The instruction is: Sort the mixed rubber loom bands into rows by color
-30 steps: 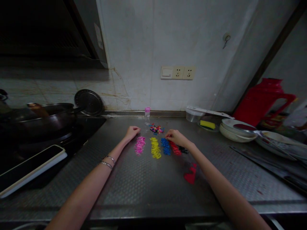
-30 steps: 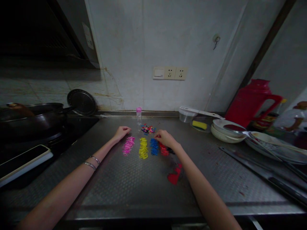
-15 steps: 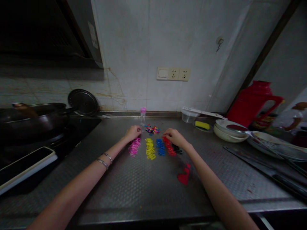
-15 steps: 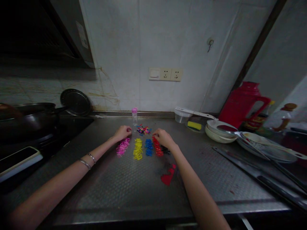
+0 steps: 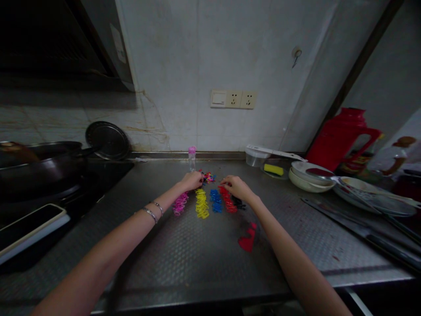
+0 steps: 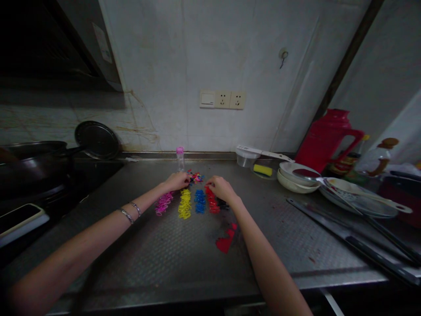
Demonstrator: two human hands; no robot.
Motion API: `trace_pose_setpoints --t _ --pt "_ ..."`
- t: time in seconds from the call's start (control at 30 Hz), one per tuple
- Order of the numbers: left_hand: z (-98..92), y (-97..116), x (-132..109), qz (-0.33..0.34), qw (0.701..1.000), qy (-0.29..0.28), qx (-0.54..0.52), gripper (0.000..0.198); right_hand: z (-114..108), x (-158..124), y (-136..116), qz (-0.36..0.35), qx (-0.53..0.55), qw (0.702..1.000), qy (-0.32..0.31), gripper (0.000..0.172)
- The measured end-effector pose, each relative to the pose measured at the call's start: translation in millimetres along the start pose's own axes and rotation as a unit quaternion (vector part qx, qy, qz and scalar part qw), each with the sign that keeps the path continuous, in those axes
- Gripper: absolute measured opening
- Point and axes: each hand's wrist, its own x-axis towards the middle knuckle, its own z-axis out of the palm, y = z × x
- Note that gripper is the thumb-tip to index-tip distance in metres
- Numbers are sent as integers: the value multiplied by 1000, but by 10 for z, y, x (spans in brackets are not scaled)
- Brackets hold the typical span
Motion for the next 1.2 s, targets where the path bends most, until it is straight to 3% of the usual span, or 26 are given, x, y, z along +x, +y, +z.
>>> trace_pose_setpoints --t 0.2,0.6,0.8,1.0,1.2 --pt "12 20 9 -15 999 13 -43 9 -26 -9 -5 5 -5 1000 2 26" --pt "29 487 -159 78 990 -40 -110 15 8 -1 41 11 -4 1000 14 25" --pt "52 530 -227 100 990 -41 -86 15 19 1 67 0 -13 1000 14 26" --pt "-6 327 -235 90 987 -43 -129 19 22 1 78 5 -21 1000 15 26" --pt "-102 -333 -248 -48 974 84 -205 24 37 -1 101 -8 -20 1000 14 25"
